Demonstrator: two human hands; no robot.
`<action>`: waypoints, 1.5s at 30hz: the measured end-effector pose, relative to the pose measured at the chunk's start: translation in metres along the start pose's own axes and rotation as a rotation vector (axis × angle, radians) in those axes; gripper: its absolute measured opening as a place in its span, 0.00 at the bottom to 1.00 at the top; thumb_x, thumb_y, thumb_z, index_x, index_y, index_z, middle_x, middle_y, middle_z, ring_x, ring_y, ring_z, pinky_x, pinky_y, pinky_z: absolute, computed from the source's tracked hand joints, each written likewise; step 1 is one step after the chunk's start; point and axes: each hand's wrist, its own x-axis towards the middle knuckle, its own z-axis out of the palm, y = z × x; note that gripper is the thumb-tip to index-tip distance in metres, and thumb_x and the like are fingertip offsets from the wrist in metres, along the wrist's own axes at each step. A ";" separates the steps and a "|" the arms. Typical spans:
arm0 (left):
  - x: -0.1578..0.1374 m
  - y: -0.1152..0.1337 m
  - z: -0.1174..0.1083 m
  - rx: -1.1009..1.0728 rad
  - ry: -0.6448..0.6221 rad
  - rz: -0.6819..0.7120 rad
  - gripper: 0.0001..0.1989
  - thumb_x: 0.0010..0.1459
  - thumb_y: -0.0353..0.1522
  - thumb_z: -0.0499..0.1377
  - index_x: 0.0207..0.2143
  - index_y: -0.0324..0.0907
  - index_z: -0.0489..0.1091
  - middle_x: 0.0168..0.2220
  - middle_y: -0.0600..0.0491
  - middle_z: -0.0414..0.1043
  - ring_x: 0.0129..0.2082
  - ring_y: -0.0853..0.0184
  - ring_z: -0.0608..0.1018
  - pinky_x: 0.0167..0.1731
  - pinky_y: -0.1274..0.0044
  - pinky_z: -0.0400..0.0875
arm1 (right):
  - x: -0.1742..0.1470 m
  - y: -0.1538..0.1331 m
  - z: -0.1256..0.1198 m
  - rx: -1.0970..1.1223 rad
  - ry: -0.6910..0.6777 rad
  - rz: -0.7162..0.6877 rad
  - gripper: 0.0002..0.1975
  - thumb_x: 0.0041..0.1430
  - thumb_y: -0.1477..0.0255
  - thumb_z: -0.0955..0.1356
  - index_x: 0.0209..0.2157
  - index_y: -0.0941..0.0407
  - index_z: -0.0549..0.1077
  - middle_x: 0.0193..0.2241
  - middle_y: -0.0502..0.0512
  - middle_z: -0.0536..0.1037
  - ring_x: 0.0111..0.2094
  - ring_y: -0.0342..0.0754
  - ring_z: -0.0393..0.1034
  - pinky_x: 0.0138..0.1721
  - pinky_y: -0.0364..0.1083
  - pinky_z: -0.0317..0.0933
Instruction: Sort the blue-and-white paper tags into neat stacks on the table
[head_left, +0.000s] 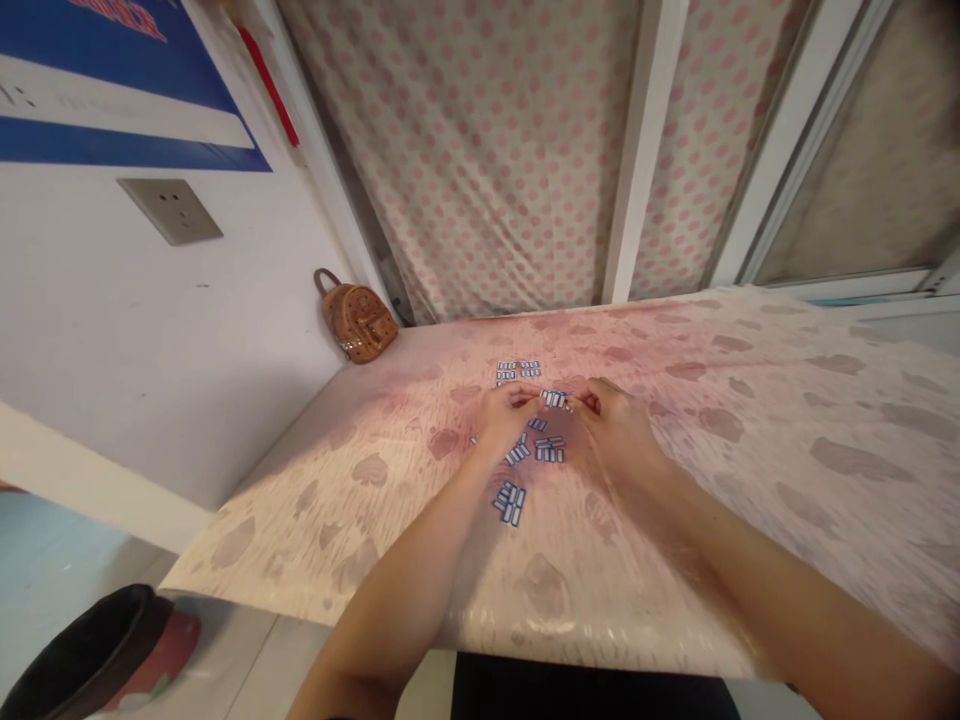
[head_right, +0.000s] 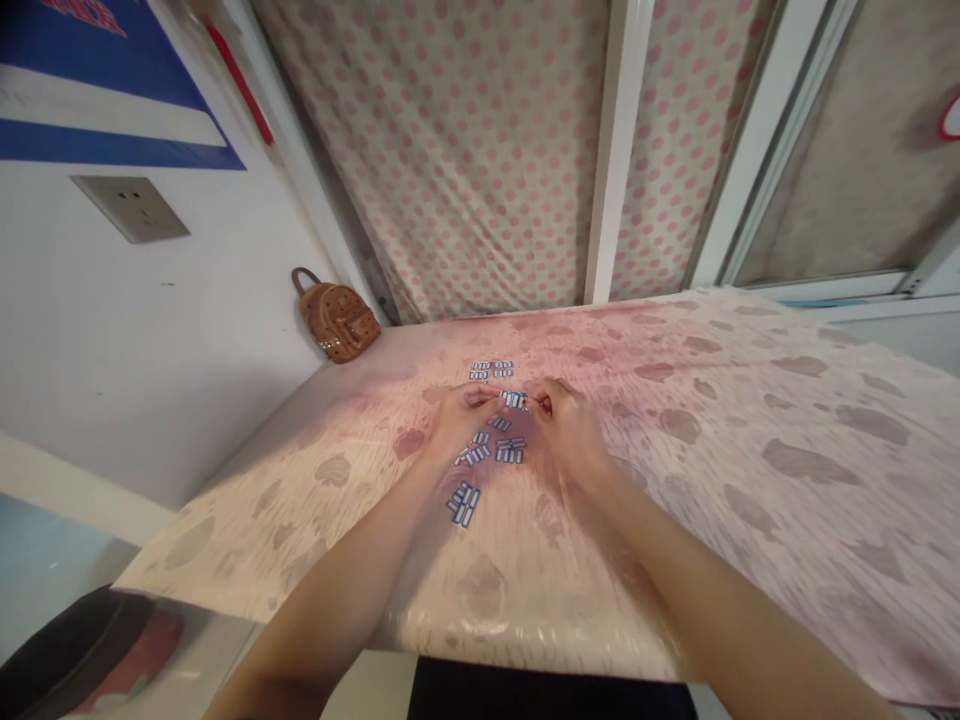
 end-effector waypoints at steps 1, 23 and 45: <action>-0.001 0.001 0.000 -0.002 -0.004 -0.006 0.03 0.50 0.26 0.64 0.31 0.37 0.75 0.27 0.50 0.79 0.28 0.67 0.80 0.27 0.81 0.71 | 0.000 0.000 -0.001 0.000 0.002 -0.003 0.08 0.59 0.68 0.64 0.26 0.54 0.69 0.24 0.54 0.73 0.26 0.49 0.66 0.28 0.46 0.55; -0.006 0.012 0.001 -0.172 -0.010 -0.225 0.05 0.50 0.29 0.67 0.31 0.37 0.75 0.26 0.52 0.77 0.27 0.69 0.79 0.27 0.81 0.70 | 0.002 -0.003 -0.002 0.121 -0.165 -0.131 0.20 0.60 0.69 0.66 0.54 0.51 0.69 0.44 0.57 0.73 0.42 0.53 0.70 0.43 0.51 0.65; -0.006 0.009 0.006 -0.164 -0.025 -0.170 0.08 0.47 0.32 0.70 0.29 0.38 0.75 0.26 0.53 0.77 0.27 0.68 0.80 0.29 0.79 0.71 | 0.002 -0.005 0.001 0.422 -0.141 0.093 0.09 0.60 0.66 0.63 0.29 0.55 0.71 0.25 0.50 0.74 0.27 0.46 0.68 0.32 0.45 0.62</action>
